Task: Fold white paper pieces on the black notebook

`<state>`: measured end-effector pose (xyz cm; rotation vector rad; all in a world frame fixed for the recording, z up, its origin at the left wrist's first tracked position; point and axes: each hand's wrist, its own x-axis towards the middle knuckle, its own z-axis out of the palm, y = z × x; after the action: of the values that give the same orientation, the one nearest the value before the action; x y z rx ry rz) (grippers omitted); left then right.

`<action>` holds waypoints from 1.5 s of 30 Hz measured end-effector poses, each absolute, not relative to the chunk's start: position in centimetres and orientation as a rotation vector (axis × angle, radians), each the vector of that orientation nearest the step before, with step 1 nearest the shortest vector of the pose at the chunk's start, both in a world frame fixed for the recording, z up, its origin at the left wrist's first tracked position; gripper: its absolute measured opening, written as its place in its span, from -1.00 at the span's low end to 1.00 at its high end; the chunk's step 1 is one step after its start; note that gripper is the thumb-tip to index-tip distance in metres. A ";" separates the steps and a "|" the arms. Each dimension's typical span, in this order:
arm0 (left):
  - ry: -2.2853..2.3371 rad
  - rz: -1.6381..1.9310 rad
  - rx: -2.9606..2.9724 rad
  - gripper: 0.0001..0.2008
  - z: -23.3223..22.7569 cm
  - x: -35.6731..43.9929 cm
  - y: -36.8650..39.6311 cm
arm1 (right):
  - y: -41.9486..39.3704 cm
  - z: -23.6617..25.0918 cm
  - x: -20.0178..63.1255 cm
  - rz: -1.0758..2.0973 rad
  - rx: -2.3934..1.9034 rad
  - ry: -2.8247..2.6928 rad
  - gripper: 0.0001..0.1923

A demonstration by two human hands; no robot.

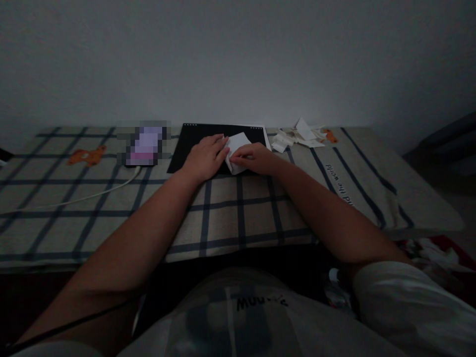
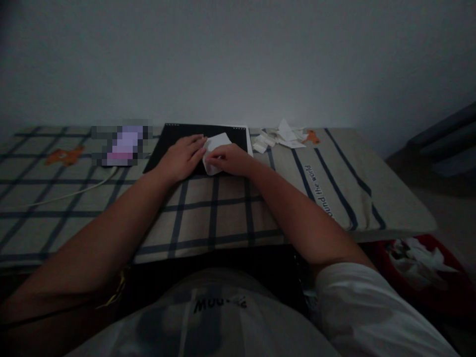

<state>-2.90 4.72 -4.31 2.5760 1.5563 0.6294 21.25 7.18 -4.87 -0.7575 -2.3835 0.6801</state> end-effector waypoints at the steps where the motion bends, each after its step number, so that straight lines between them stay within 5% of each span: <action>1: 1.556 0.603 2.579 -0.37 -4.3 -2.8 4.7 | 7.4 -4.9 21.5 0.681 -0.771 -2.381 -0.56; 20: 1.752 0.201 2.563 -0.37 -3.1 -1.4 3.3 | 5.6 -3.3 21.6 -0.042 -1.094 -2.741 -0.59; 45: 1.606 0.169 2.663 -0.32 -3.4 -2.1 4.4 | 8.3 -5.2 21.9 0.217 -1.083 -2.793 -0.38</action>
<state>-2.11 4.42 -3.43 2.6634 1.6059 0.1694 21.94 8.25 -5.16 -1.0829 -2.7928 0.2174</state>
